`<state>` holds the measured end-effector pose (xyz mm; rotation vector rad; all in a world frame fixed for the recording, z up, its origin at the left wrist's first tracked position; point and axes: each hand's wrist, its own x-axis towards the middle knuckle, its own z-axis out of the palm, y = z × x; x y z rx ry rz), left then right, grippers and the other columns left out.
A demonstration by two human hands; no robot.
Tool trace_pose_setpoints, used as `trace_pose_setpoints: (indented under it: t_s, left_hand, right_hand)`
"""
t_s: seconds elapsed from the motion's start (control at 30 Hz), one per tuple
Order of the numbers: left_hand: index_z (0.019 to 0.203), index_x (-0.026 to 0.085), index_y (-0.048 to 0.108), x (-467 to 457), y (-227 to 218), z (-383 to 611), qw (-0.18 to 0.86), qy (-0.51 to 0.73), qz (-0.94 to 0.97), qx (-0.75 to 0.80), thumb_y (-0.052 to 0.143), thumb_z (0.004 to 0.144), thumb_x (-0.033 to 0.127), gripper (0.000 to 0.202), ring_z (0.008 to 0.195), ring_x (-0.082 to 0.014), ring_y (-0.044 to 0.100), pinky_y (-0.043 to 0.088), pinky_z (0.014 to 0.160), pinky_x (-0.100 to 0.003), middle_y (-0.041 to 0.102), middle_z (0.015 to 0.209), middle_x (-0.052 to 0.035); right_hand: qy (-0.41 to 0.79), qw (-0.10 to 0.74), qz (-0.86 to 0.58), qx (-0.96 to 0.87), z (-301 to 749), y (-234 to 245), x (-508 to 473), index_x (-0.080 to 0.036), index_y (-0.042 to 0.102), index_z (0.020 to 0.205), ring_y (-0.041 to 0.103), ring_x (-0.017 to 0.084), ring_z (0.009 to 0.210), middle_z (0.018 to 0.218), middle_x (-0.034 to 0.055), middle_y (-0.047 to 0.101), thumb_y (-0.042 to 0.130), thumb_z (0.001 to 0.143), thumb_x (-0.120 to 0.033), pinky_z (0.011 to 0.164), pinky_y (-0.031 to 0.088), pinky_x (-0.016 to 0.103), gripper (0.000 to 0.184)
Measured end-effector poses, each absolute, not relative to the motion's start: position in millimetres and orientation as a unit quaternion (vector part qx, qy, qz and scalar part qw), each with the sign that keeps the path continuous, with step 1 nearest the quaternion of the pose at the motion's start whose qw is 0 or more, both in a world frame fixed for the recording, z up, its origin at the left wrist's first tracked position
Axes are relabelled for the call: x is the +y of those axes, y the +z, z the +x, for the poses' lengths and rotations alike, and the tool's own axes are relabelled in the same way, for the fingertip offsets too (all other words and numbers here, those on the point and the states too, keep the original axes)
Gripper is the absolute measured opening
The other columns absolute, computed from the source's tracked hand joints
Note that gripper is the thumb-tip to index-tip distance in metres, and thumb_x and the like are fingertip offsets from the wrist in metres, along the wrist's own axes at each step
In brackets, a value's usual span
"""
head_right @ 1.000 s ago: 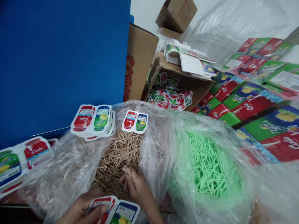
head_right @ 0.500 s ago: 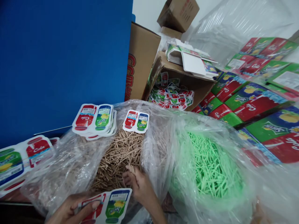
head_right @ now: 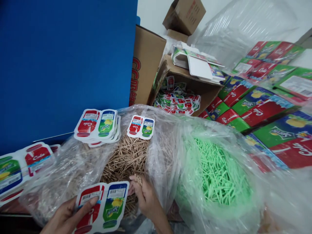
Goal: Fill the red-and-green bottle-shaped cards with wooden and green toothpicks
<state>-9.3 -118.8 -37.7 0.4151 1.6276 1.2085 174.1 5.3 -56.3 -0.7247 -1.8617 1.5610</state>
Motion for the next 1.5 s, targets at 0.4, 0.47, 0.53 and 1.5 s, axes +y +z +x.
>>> trace_pose_setpoints:
  t_s: [0.4,0.47,0.53,1.5]
  left_hand:
    - [0.065,0.018,0.065,-104,-21,-5,0.493,0.529,0.121,0.68,0.082,0.046,0.052,0.043,0.043,-0.0206,0.065,0.056,0.046,-0.028,0.068,0.047,0.0016]
    - [0.065,0.017,0.064,-102,-20,-3,0.498,0.527,0.125,0.677,0.08,0.049,0.055,0.043,0.042,-0.0195,0.064,0.056,0.046,-0.026,0.068,0.048,0.0017]
    - [0.063,0.017,0.063,-101,-21,-1,0.507,0.52,0.139,0.673,0.077,0.053,0.058,0.045,0.042,-0.0187,0.064,0.054,0.044,-0.024,0.068,0.047,0.0011]
    - [0.066,0.019,0.066,-74,-47,12,0.303,0.381,0.604,0.631,0.062,0.081,0.034,0.021,0.061,-0.0154,0.06,0.044,0.06,-0.021,0.066,0.065,-0.0008]
  right_hand:
    - [0.606,0.322,-0.258,-0.68,181,-55,3,-0.022,0.05,0.111,0.068,0.014,0.073,0.088,0.005,0.068,0.035,0.098,-0.034,0.071,0.055,0.028,0.023]
    - [0.606,0.324,-0.252,-0.681,181,-54,3,-0.022,0.051,0.11,0.068,0.015,0.075,0.088,0.0053,0.068,0.036,0.098,-0.033,0.072,0.055,0.028,0.023]
    - [0.606,0.318,-0.253,-0.683,181,-51,3,-0.022,0.051,0.11,0.068,0.016,0.078,0.089,0.0053,0.069,0.036,0.098,-0.032,0.074,0.055,0.029,0.023]
    - [0.683,0.366,-0.336,-0.535,141,-11,-6,-0.02,0.052,0.09,0.069,0.02,0.083,0.091,0.0078,0.07,0.042,0.089,-0.057,0.079,0.054,0.037,0.038]
